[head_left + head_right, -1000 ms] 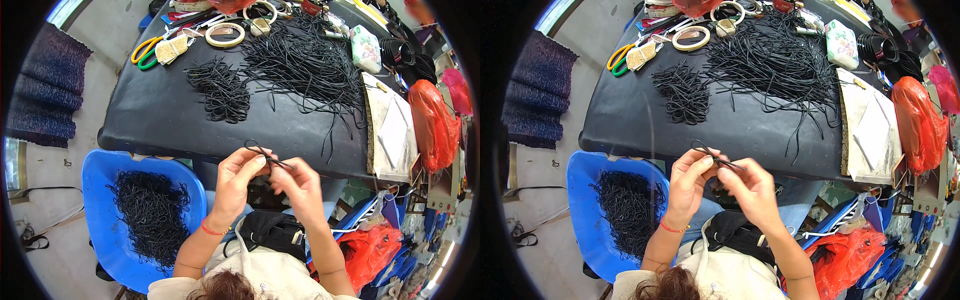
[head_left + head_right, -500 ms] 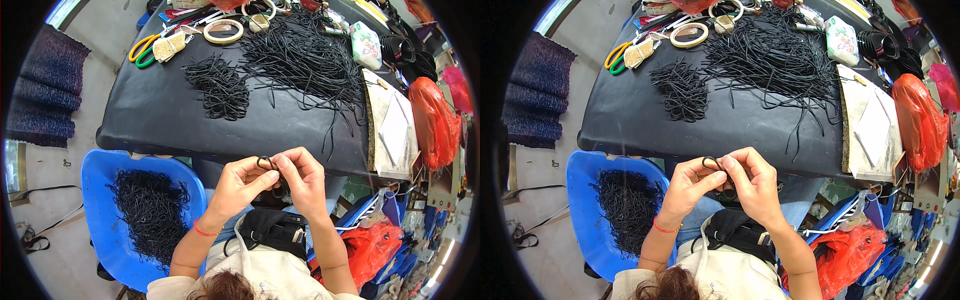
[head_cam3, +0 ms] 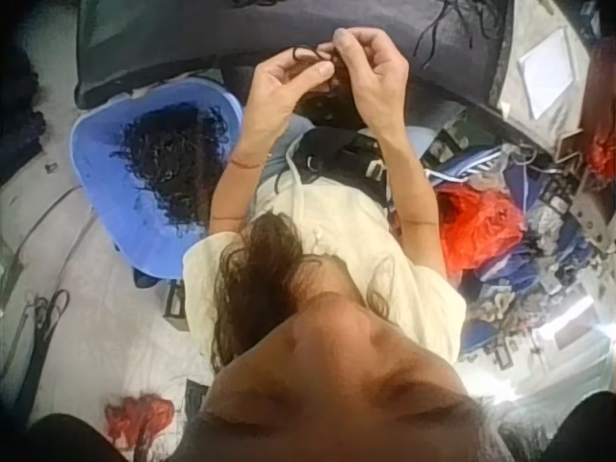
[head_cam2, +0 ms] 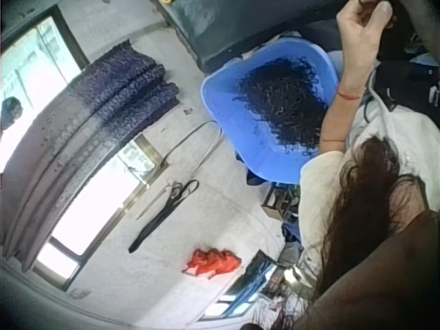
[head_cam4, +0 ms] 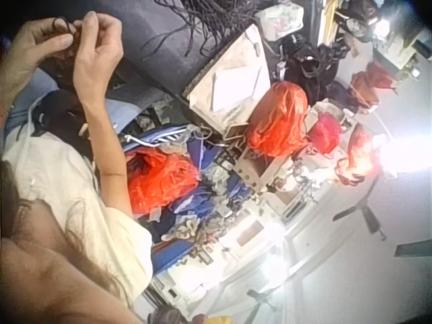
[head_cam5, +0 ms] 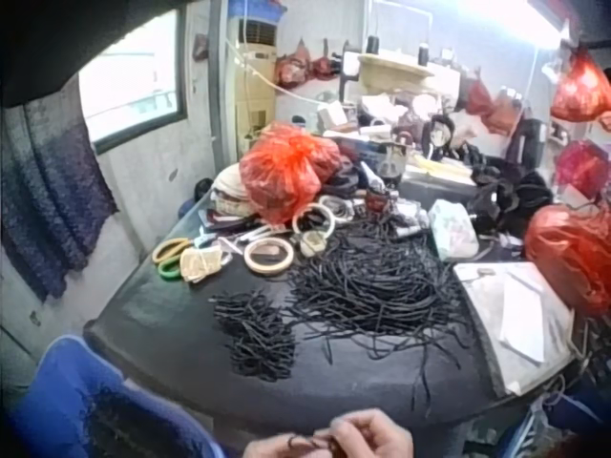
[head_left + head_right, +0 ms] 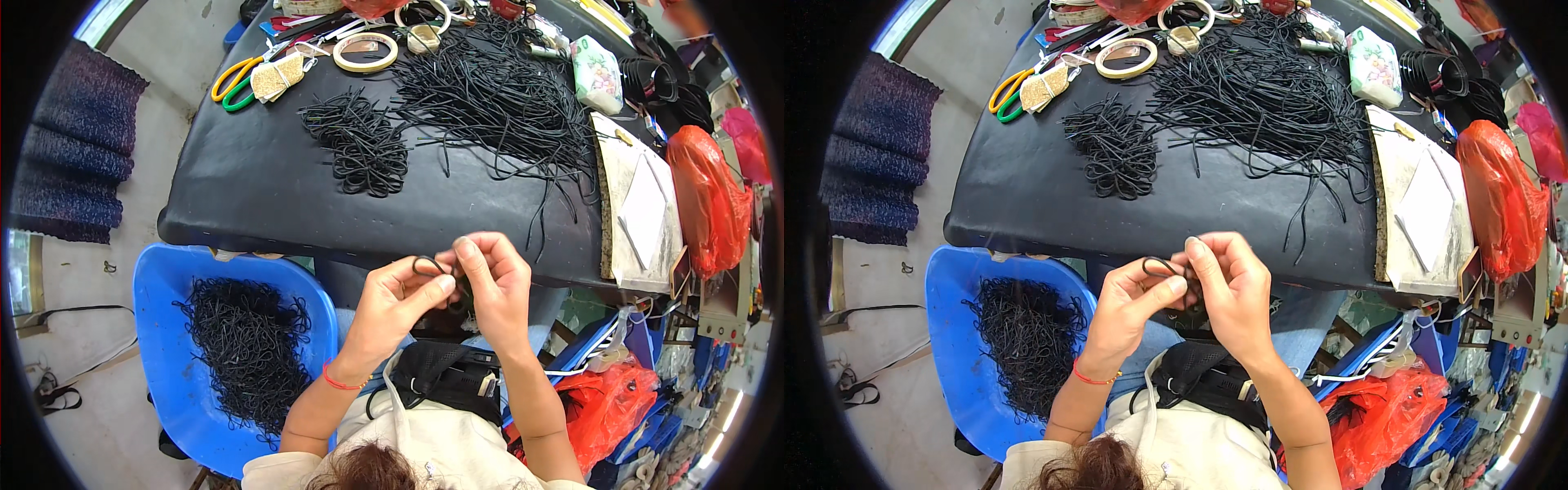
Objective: The person sits at a cluttered workbench and repeatedly ties black cables into small loops by hand. They pick up individual cables from a pile on the table, form a loop, and secure it before placing the finished item into a blue bin.
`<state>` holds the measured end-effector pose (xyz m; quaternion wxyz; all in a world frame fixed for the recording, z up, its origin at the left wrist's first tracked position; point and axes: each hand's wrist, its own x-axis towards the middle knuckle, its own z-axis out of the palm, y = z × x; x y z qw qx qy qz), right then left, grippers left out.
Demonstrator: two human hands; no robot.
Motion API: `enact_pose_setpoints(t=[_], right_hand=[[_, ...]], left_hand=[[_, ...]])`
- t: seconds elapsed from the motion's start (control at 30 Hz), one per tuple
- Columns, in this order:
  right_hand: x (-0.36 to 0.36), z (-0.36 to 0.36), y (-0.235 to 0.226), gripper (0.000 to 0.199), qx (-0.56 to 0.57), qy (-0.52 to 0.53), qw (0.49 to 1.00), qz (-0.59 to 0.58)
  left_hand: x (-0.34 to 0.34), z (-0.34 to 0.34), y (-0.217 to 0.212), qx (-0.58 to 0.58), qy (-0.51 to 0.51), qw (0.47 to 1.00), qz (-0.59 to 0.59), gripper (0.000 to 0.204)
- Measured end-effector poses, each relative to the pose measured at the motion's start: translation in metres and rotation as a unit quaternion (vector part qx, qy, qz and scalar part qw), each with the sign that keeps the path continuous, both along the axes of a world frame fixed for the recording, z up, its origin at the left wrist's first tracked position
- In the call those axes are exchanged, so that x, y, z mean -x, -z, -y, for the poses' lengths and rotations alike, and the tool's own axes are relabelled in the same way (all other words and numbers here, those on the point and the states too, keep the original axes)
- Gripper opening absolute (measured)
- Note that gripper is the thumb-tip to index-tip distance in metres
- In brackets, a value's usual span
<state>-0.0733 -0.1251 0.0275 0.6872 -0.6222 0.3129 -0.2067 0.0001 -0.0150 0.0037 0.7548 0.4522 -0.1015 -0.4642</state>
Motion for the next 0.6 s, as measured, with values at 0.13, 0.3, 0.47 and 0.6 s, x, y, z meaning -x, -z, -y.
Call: enact_pose_setpoints(t=[0.13,0.3,0.47,0.6], right_hand=[[0.005,0.000,-0.005,0.015,-0.041,-0.005,0.999,0.020],[0.014,0.003,0.002,0.012,-0.005,-0.055,0.998,0.007],[0.018,0.007,0.005,0.011,0.039,-0.089,0.995,0.019],[0.018,0.005,0.000,0.011,0.015,-0.102,0.995,0.006]], left_hand=[[0.000,0.006,0.001,0.027,-0.117,0.991,-0.057,0.011],[0.005,0.005,0.001,-0.005,-0.091,0.996,0.025,0.013],[0.011,0.005,0.000,-0.039,-0.089,0.993,0.070,0.013],[0.010,0.004,0.001,-0.044,-0.081,0.994,0.057,0.014]])
